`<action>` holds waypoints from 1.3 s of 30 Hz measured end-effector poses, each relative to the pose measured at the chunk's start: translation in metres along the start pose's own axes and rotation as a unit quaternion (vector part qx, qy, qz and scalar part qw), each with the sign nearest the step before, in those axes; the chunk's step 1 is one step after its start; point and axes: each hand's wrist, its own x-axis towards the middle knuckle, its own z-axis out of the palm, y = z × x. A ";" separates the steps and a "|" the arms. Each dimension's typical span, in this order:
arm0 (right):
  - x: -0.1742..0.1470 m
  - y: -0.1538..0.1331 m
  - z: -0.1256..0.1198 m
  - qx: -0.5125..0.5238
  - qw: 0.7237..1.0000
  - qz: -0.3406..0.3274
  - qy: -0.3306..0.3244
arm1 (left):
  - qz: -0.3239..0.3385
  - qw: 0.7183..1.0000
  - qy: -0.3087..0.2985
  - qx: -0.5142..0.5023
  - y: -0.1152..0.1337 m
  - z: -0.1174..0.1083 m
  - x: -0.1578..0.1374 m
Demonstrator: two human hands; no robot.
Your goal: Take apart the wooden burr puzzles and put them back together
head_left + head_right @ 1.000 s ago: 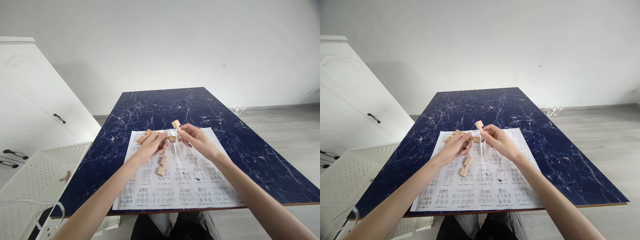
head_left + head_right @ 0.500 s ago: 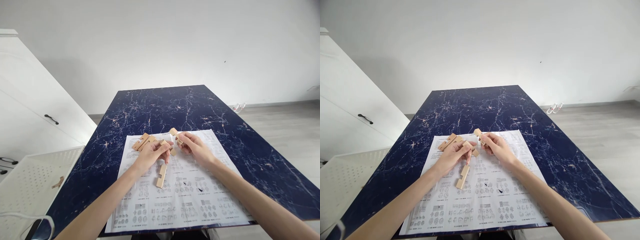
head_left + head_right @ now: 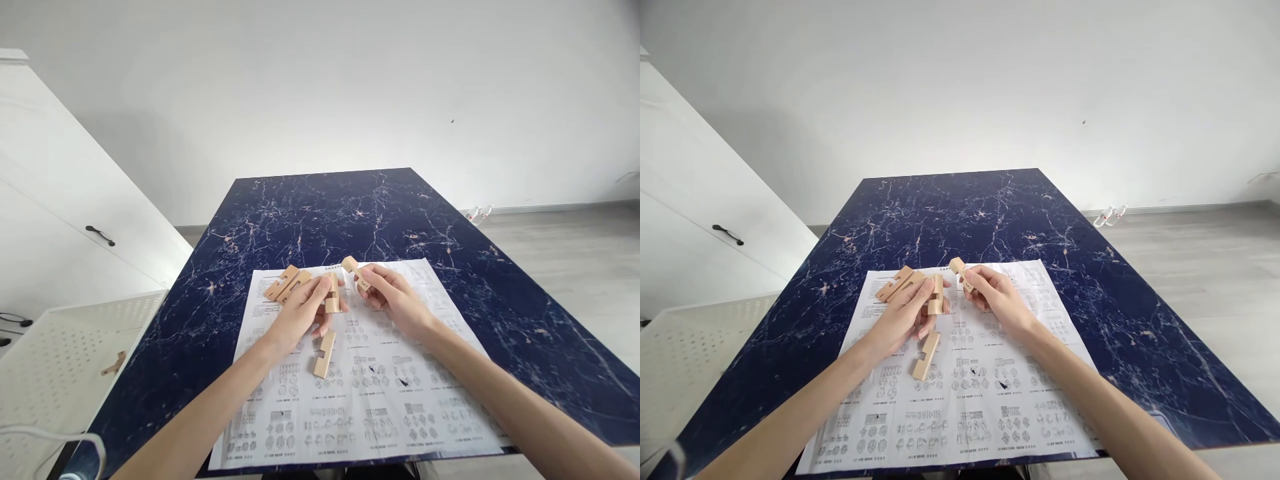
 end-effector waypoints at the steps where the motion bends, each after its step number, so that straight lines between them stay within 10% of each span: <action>1: 0.000 0.000 0.000 0.001 1.000 0.001 0.000 | 0.005 1.000 0.002 -0.002 -0.001 -0.001 0.000; 21: -0.009 -0.009 0.006 -0.028 0.991 -0.073 -0.113 | 0.064 0.993 0.039 0.095 -0.008 0.005 -0.002; 39: -0.011 0.002 0.012 -0.141 0.982 -0.123 -0.034 | 0.056 0.995 0.034 0.081 -0.011 0.004 -0.001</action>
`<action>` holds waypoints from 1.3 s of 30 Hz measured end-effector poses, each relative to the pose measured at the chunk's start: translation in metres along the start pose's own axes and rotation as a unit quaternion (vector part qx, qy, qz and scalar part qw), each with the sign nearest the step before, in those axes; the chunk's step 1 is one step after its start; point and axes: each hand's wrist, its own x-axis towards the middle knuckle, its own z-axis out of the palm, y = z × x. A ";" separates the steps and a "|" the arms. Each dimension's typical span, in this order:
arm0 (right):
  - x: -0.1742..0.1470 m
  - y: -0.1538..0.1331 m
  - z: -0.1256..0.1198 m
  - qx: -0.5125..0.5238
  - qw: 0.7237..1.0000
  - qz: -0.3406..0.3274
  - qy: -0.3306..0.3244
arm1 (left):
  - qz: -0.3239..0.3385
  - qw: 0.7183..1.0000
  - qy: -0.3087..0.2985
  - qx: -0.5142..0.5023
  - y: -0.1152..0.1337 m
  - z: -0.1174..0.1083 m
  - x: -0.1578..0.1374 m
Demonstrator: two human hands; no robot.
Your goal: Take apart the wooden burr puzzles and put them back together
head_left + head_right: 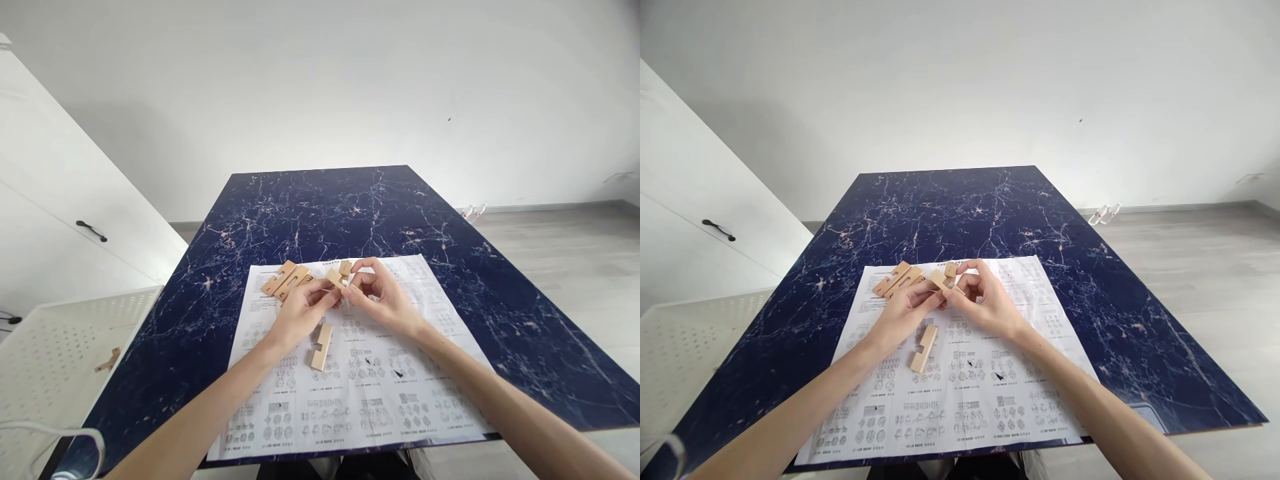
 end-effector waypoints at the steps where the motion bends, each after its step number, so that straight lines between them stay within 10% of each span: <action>1: 0.000 0.000 0.000 -0.005 1.000 -0.004 0.005 | -0.001 1.000 -0.001 0.001 0.000 0.000 0.000; 39: -0.001 -0.001 -0.012 -0.166 0.985 -0.041 0.025 | 0.012 0.999 -0.004 0.038 0.004 0.001 -0.005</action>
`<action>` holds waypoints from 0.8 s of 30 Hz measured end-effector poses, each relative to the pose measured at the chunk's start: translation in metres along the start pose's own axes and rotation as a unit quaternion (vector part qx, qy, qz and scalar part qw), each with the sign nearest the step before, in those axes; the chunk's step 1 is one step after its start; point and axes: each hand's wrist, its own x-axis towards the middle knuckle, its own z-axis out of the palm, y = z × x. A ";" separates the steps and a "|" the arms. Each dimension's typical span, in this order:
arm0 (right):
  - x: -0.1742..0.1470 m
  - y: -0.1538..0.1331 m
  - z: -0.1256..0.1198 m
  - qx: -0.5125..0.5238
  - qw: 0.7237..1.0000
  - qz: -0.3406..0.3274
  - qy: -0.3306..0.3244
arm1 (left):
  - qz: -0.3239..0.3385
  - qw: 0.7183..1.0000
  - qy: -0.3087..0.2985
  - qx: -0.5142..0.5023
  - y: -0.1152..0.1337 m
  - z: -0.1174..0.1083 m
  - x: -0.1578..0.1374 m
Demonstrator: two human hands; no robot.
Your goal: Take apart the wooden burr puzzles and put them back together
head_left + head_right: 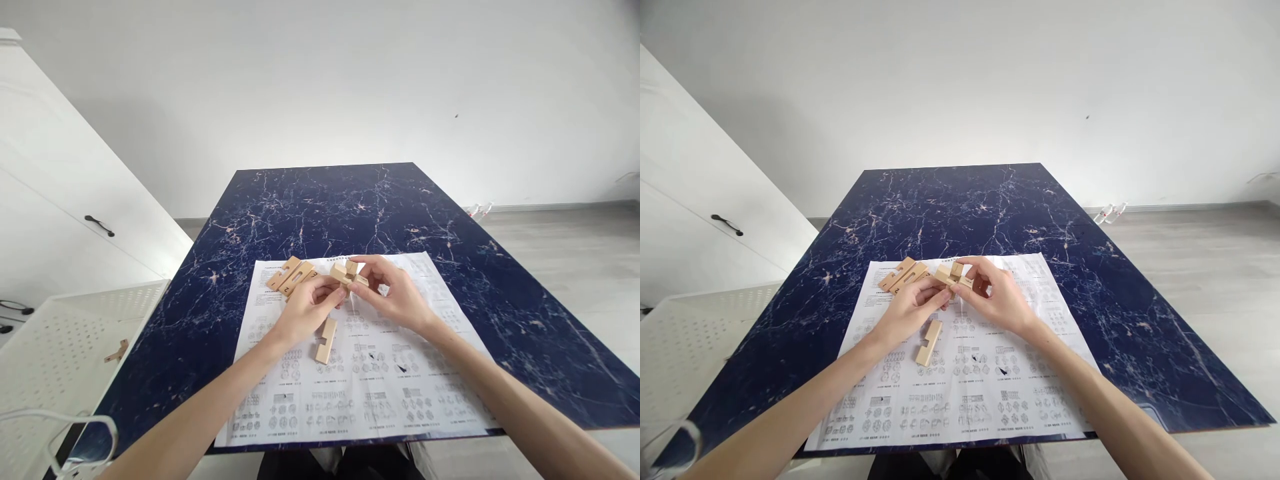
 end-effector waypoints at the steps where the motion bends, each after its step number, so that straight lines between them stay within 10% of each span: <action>1: 0.000 0.000 0.000 -0.009 1.000 -0.002 0.001 | 0.000 1.000 0.002 0.000 0.000 0.000 0.000; 24: -0.002 -0.002 -0.001 -0.063 0.998 0.002 0.018 | 0.014 1.000 0.014 0.020 -0.005 0.000 0.000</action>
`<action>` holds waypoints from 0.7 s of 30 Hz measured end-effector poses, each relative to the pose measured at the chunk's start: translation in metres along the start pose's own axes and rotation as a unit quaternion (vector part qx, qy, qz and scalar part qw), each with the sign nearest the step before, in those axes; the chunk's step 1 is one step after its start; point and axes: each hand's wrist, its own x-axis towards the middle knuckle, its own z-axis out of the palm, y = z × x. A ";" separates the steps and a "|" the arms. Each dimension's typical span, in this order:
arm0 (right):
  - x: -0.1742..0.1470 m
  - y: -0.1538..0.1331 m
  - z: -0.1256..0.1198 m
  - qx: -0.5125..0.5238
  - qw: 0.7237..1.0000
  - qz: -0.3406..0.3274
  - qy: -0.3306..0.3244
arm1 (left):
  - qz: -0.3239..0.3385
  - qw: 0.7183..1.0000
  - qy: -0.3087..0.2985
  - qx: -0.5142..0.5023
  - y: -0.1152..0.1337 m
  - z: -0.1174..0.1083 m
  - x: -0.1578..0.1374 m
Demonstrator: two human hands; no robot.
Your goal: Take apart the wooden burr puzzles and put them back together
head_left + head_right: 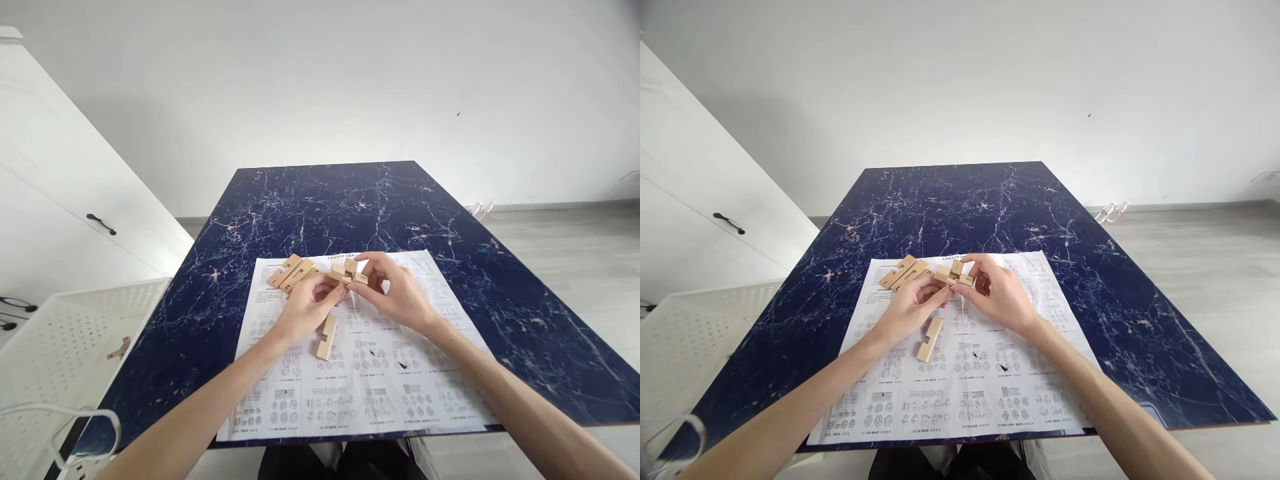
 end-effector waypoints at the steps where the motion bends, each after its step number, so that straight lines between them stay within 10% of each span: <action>1: 0.000 0.000 0.000 -0.004 1.000 0.001 0.002 | 0.002 1.000 -0.001 0.002 0.000 0.000 0.000; 21: 0.004 0.003 -0.004 0.031 0.999 0.024 -0.021 | 0.039 0.999 -0.007 0.037 0.006 0.001 -0.004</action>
